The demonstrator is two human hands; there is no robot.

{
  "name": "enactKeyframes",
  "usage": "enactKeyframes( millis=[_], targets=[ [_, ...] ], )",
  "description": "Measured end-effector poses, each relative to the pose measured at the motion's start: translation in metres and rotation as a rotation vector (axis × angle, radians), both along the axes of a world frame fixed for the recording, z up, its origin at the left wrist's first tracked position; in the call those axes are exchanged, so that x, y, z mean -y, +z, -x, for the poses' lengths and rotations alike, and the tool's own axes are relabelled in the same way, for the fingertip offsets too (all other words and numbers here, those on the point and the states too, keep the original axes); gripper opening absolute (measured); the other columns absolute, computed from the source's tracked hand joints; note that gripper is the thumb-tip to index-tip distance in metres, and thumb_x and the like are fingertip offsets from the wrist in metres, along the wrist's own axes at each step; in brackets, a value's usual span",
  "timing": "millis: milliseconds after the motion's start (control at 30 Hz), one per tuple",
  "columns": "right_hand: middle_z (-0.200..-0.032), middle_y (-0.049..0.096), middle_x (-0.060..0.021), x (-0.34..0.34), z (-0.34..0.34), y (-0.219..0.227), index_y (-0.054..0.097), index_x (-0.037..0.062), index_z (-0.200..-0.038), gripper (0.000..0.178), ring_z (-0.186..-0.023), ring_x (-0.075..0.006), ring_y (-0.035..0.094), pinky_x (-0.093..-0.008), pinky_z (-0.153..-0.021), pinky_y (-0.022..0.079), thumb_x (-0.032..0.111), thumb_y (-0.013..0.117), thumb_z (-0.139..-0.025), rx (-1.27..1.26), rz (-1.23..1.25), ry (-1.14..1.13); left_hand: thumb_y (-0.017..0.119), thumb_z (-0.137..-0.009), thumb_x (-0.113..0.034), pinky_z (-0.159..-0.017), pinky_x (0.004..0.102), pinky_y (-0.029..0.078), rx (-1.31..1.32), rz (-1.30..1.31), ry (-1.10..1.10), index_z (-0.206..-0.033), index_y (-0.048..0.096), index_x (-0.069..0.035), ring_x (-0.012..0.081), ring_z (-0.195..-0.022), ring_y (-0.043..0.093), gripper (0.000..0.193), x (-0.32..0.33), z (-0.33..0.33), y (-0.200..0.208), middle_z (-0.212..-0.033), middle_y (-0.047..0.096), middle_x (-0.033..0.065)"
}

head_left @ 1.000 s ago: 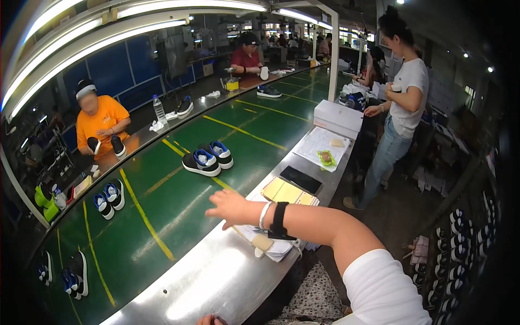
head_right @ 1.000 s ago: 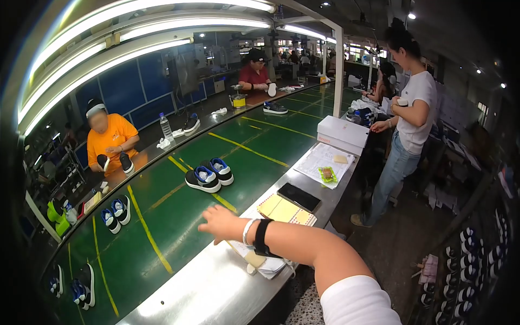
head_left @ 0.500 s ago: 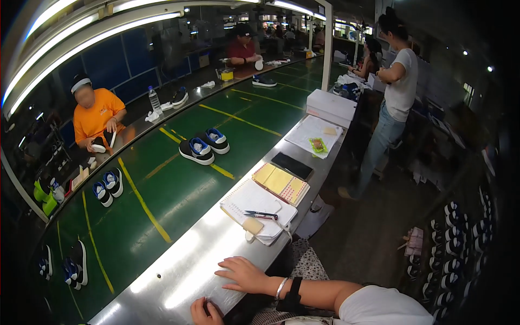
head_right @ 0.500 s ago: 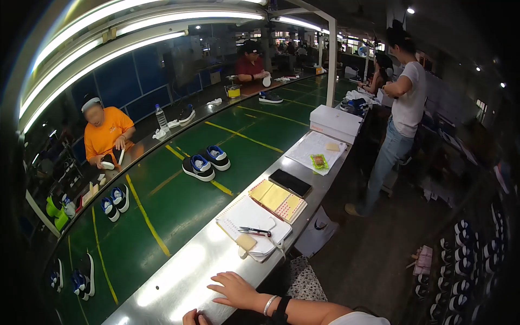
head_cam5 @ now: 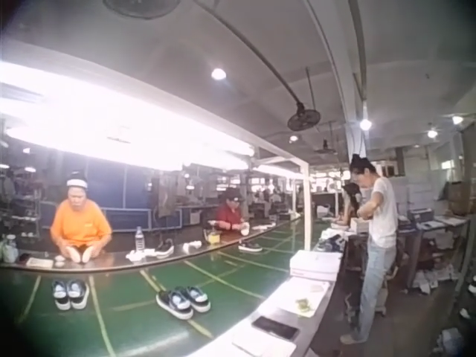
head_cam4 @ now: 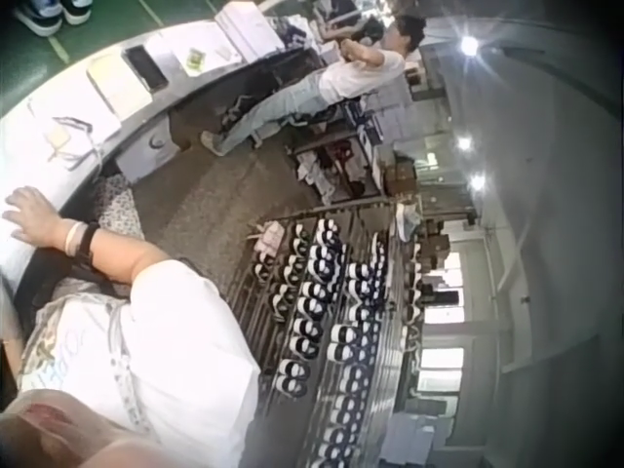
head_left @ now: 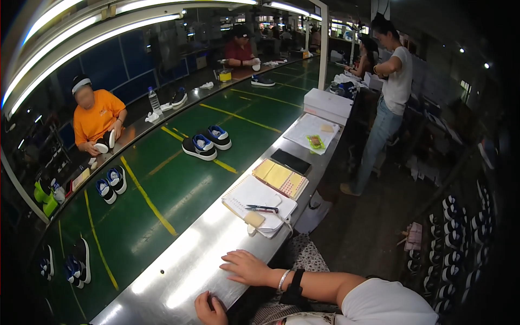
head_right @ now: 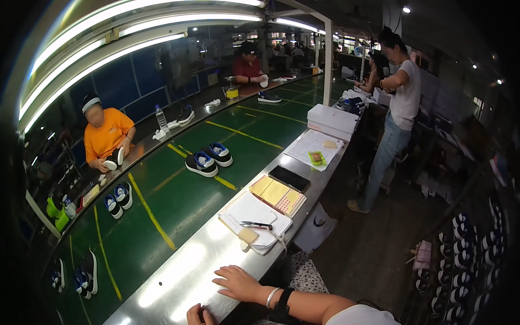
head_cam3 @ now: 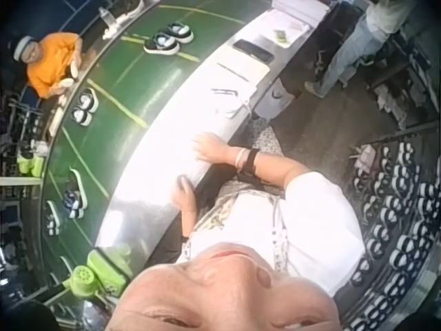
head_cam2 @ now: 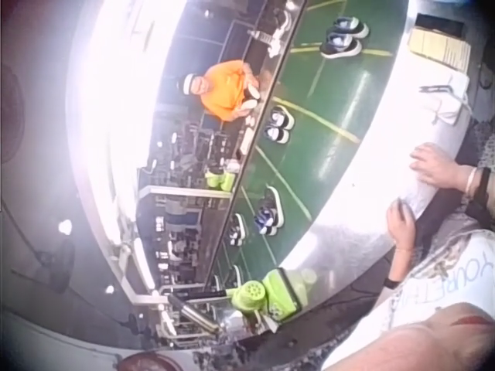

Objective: Inspecting and trimming finished shoes on a production line.

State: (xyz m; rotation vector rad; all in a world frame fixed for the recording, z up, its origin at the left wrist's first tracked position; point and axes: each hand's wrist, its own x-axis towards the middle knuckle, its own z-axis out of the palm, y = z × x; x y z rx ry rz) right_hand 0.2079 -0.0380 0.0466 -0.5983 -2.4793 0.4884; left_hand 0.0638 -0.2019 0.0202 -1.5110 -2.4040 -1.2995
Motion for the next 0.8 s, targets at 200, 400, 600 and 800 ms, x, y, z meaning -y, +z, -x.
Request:
enactKeyframes(
  millis=[200,400,600,800],
  targets=[
    [-0.095,0.061,-0.0091,-0.008,-0.017,0.043,0.055,0.0035,-0.101,0.013,-0.081,-0.0223,0.06,-0.0298,-0.076,0.048,0.007,0.051,-0.089,-0.376,0.665,0.088,0.05,-0.088,-0.016,-0.068,0.0404,0.047,0.129,-0.051,-0.086,-0.096,0.066,0.0,0.0347,-0.073,0.061,0.024,0.001,0.006,-0.008,-0.082,0.065,0.0196],
    [-0.08,0.06,-0.0101,0.014,-0.037,0.202,0.056,-0.0001,-0.1,0.013,-0.068,-0.0231,0.06,-0.0286,-0.061,0.049,0.008,0.052,-0.09,-0.754,0.204,0.356,0.047,-0.087,-0.011,-0.066,0.0395,0.047,0.091,-0.06,-0.065,-0.094,0.066,0.0,0.0332,-0.07,0.062,0.024,0.0,0.007,-0.001,-0.078,0.065,0.0186],
    [-0.07,0.056,-0.0008,0.047,-0.071,0.268,0.056,0.0085,-0.087,0.025,-0.052,-0.0138,0.051,-0.026,-0.045,0.04,0.033,0.062,-0.087,-0.843,-0.348,0.342,0.048,-0.086,-0.01,-0.069,0.039,0.048,0.015,-0.021,-0.095,-0.094,0.067,-0.002,0.0331,-0.073,0.062,0.023,-0.002,0.005,0.009,-0.08,0.066,0.0174],
    [-0.068,0.054,0.0006,0.053,-0.087,0.283,0.056,0.0105,-0.081,0.017,-0.05,-0.011,0.048,-0.0234,-0.045,0.036,0.026,0.062,-0.086,-0.959,-0.503,0.276,0.048,-0.086,-0.015,-0.07,0.0399,0.048,0.062,0.04,-0.049,-0.095,0.068,-0.003,0.0328,-0.075,0.063,0.025,0.0,0.008,-0.024,-0.082,0.066,0.0176]
  ],
)
